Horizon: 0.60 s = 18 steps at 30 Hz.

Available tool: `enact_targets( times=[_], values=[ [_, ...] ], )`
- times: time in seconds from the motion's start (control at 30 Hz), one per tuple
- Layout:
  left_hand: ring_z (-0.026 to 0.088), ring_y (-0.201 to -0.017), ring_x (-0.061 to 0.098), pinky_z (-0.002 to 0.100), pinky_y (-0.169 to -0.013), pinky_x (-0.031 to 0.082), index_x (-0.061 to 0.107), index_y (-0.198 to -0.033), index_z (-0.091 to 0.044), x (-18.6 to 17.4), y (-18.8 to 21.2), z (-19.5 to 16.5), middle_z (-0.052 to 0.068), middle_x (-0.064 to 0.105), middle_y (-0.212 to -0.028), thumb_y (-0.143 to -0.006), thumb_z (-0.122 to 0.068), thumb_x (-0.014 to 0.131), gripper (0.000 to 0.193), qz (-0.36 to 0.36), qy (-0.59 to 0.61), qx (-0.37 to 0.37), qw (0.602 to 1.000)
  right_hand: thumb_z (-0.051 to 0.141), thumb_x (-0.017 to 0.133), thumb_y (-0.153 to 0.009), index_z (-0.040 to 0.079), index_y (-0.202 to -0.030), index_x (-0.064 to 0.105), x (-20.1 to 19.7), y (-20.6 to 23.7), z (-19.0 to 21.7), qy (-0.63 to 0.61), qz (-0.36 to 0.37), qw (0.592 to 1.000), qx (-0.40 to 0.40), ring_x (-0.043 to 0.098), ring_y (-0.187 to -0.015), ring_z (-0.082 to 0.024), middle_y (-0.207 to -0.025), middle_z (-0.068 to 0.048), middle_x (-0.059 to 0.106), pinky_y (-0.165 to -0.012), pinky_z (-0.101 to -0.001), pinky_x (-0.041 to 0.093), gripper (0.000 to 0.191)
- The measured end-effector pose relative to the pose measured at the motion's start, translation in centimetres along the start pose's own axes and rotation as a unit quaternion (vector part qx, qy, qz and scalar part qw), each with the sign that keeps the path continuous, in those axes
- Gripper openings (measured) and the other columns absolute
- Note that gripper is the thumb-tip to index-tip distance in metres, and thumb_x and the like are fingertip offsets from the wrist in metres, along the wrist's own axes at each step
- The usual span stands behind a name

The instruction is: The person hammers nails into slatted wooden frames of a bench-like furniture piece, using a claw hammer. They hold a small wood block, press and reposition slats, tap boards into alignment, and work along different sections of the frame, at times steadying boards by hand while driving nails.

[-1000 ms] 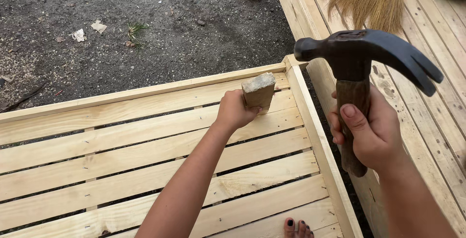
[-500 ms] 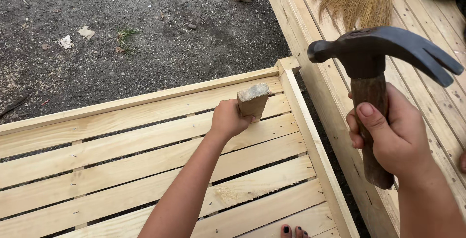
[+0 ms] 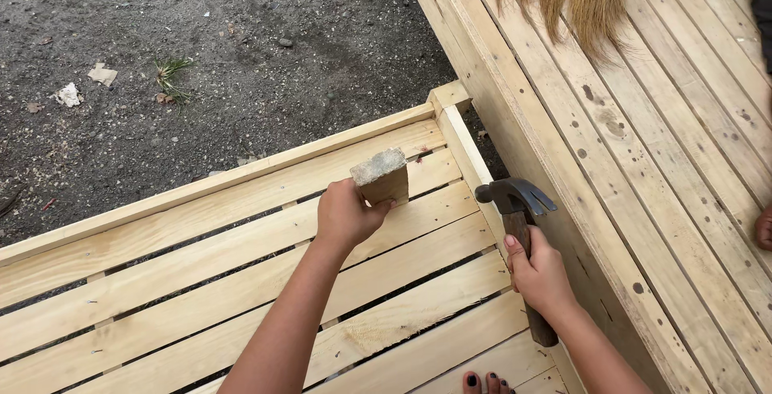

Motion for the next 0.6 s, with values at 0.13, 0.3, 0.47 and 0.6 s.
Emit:
enact_targets(
  times=[0.13, 0.3, 0.47, 0.6],
  values=[
    [0.026, -0.053, 0.069, 0.037, -0.057, 0.055, 0.077, -0.071, 0.000, 0.4, -0.2, 0.8, 0.012, 0.070, -0.060, -0.071, -0.039, 0.090, 0.041, 0.018, -0.029, -0.038, 0.999, 0.031, 0.058, -0.101, -0.001, -0.109, 0.053, 0.5, 0.1, 0.7, 0.071, -0.060, 0.988, -0.121, 0.065, -0.061, -0.035, -0.069, -0.017, 0.066, -0.059, -0.0449, 0.052, 0.034],
    [0.026, -0.051, 0.069, 0.038, -0.054, 0.055, 0.077, -0.073, -0.002, 0.3, -0.3, 0.5, 0.011, 0.071, -0.059, -0.068, -0.036, 0.089, 0.036, -0.005, -0.005, -0.008, 1.000, 0.029, 0.057, -0.100, -0.002, -0.118, 0.052, 2.3, 0.8, 1.1, 0.076, -0.111, 0.972, -0.193, 0.067, -0.067, -0.042, -0.076, -0.020, 0.068, -0.061, -0.0469, 0.053, 0.036],
    [0.027, -0.054, 0.069, 0.037, -0.058, 0.055, 0.077, -0.070, 0.000, 0.5, -0.2, 0.5, 0.013, 0.071, -0.061, -0.072, -0.038, 0.089, 0.040, 0.009, -0.046, -0.021, 0.999, 0.029, 0.059, -0.102, 0.000, -0.117, 0.054, 4.3, -0.2, -0.3, 0.121, -0.042, 0.989, -0.071, 0.069, -0.070, -0.043, -0.075, -0.022, 0.069, -0.064, -0.0493, 0.053, 0.033],
    [0.026, -0.055, 0.071, 0.037, -0.057, 0.056, 0.078, -0.076, -0.003, 0.3, -0.3, 0.2, 0.011, 0.072, -0.062, -0.071, -0.035, 0.089, 0.034, 0.006, -0.017, -0.007, 1.000, 0.028, 0.057, -0.101, -0.002, -0.124, 0.052, 1.2, 0.5, 0.9, 0.061, -0.104, 0.981, -0.149, 0.067, -0.066, -0.042, -0.074, -0.021, 0.068, -0.062, -0.0479, 0.053, 0.037]
  ],
)
Point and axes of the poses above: each hand's wrist, its own y-axis away from the middle knuckle, its own x-axis out of the palm, z = x × y, the point moved 7 cm from there along -y, towards the middle knuckle
